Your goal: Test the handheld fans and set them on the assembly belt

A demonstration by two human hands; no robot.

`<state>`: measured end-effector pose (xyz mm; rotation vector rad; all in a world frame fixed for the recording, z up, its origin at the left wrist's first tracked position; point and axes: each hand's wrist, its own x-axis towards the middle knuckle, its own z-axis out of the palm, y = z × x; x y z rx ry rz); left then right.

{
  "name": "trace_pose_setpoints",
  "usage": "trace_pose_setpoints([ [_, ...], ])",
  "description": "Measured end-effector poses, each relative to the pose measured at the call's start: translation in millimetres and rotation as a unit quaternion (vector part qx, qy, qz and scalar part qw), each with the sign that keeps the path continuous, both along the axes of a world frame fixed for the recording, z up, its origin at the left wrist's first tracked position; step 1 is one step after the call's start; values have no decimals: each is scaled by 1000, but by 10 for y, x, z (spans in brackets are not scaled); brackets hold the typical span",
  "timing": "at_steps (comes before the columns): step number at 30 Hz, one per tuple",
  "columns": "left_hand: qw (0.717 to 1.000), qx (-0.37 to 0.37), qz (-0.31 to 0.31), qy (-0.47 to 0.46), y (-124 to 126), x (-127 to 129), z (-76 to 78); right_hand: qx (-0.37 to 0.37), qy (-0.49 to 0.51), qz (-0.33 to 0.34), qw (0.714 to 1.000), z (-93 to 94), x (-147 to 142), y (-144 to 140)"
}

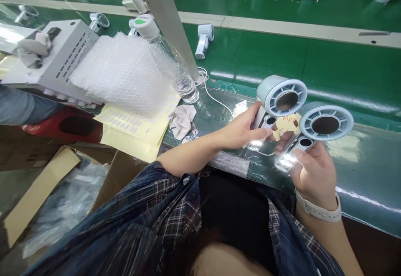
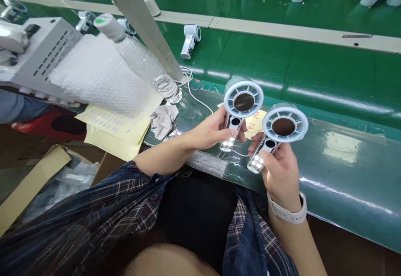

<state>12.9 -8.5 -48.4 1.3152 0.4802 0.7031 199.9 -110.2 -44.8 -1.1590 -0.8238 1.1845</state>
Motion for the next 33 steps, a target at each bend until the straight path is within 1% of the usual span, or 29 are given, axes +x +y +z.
trace_pose_setpoints([
  [3, 994, 32, 78, 64, -7, 7, 29, 16, 25, -34, 999, -32, -6, 19],
  [5, 991, 27, 106, 81, -21, 12, 35, 10, 55, -23, 998, -70, 2, 25],
  [6, 992, 10, 103, 75, -29, 13, 30, 0, 67, -10, 998, -87, 6, 26],
  [8, 996, -39, 68, 45, -45, 11, 1, -19, 81, 2, 997, -102, 5, 25],
  [10, 997, -77, 22, 12, -54, 4, -45, -18, 92, -8, 996, -85, -15, 20],
  [11, 996, -84, 5, -2, -56, -1, -67, -14, 99, -14, 995, -66, -30, 15],
  [13, 997, -77, -11, -20, -62, -14, -91, -7, 103, -22, 994, -16, -63, -2],
  [15, 997, -65, -13, -34, -75, -29, -75, -1, 96, -39, 995, 34, -86, -27],
  [17, 996, -68, -26, -49, -96, -45, -21, 9, 86, -70, 994, 72, -94, -55],
  [20, 992, -93, -52, -60, -115, -52, 67, 17, 82, -105, 991, 108, -86, -76],
  [23, 990, -109, -45, -72, -93, -21, 88, -5, 103, -85, 991, 142, -80, -52],
  [25, 991, -96, -39, -81, -66, 9, 66, -18, 131, -66, 989, 164, -84, -20],
  [29, 993, -69, -80, -46, -47, 32, 2, -32, 150, -35, 987, 184, -100, 22],
  [33, 997, -40, -53, -35, -89, 17, -75, -38, 141, -15, 989, 169, -113, 0],
])
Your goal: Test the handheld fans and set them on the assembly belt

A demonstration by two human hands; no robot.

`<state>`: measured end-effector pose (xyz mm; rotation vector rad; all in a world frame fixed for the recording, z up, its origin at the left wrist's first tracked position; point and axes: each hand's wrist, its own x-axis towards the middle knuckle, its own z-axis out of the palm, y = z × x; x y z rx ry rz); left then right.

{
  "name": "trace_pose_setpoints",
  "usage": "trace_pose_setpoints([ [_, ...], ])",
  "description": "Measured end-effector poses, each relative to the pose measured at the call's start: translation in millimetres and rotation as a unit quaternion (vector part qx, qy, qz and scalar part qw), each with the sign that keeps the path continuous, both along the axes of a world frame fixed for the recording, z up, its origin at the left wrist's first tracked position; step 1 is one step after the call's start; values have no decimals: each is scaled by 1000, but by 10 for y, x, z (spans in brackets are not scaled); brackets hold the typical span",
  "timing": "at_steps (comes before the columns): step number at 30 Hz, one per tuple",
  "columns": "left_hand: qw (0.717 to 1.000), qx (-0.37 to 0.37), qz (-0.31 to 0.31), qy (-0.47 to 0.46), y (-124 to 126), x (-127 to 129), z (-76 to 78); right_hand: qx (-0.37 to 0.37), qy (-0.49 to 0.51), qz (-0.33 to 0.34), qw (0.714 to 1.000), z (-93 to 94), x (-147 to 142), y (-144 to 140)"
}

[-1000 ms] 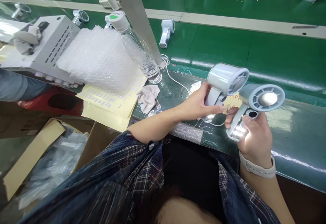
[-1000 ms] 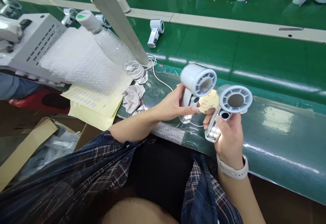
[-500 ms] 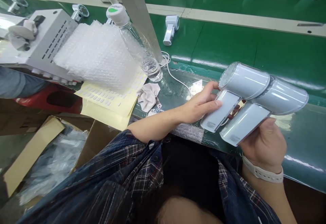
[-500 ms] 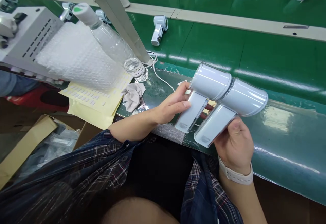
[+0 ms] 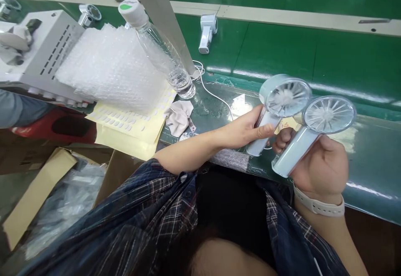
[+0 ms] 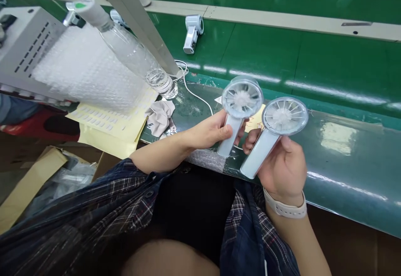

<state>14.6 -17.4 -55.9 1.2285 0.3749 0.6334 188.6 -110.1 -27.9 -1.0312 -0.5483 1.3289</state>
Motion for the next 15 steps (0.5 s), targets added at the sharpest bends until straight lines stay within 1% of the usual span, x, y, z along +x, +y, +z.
trace_pose_setpoints([
  [2, 1000, -8, -1, -17, -24, 3, -35, -4, -1, -4, 1000, -2, -5, -15],
  [4, 998, -38, -12, -39, -41, 17, -50, 2, -1, -13, 1000, 11, -10, -18],
  [6, 996, -64, -24, -51, -48, 36, -37, 21, -3, -9, 1000, 40, -18, -12],
  [9, 994, -79, -49, -56, -39, 51, 15, 58, -2, 11, 998, 93, -23, -6],
  [10, 994, -83, -53, -55, -32, 51, 30, 66, 2, 8, 998, 105, -19, -10],
  [12, 994, -83, -49, -54, -16, 42, 44, 72, 9, -16, 997, 114, -3, -23],
  [15, 997, -54, -18, -57, 8, 22, 37, 80, 3, -76, 994, 93, 21, -42],
])
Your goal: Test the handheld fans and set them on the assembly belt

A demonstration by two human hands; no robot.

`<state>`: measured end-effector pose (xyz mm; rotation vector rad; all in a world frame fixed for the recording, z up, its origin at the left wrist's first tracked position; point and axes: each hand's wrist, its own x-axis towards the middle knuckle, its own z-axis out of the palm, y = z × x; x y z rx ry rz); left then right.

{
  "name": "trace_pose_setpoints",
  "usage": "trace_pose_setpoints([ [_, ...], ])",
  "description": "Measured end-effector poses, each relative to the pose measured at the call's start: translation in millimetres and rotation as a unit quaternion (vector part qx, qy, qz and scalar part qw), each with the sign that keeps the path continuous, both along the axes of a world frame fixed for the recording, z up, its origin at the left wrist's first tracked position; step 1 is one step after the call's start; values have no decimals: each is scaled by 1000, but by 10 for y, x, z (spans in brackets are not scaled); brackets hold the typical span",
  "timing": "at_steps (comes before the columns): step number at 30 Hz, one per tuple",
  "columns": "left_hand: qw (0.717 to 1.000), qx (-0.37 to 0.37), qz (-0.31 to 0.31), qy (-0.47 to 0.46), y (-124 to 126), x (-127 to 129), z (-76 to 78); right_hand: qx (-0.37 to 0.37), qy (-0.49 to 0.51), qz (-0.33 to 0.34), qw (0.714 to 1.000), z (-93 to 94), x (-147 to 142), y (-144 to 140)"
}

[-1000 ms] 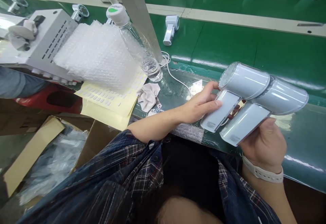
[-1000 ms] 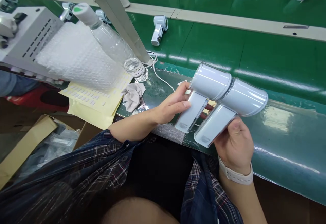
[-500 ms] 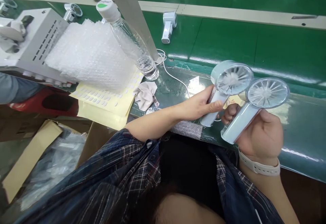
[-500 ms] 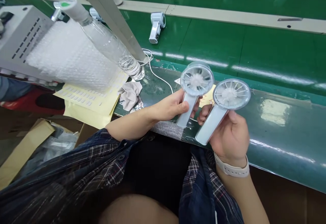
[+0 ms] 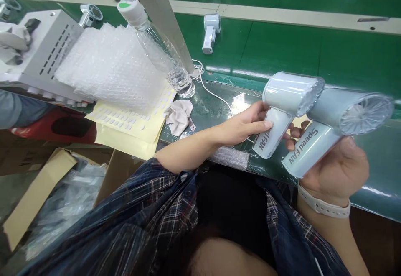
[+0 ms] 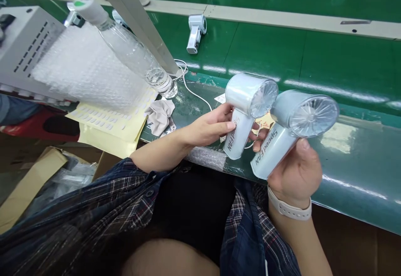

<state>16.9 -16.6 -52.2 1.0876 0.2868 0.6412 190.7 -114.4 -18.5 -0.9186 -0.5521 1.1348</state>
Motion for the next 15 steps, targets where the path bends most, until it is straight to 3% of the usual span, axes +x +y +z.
trace_pose_setpoints([
  [7, 999, -2, 0, 42, 31, -15, 50, -15, 8, -100, 995, -86, -27, 6],
  [15, 999, -25, 21, 38, 35, 8, 69, -82, 1, -96, 992, -253, 53, 31],
])
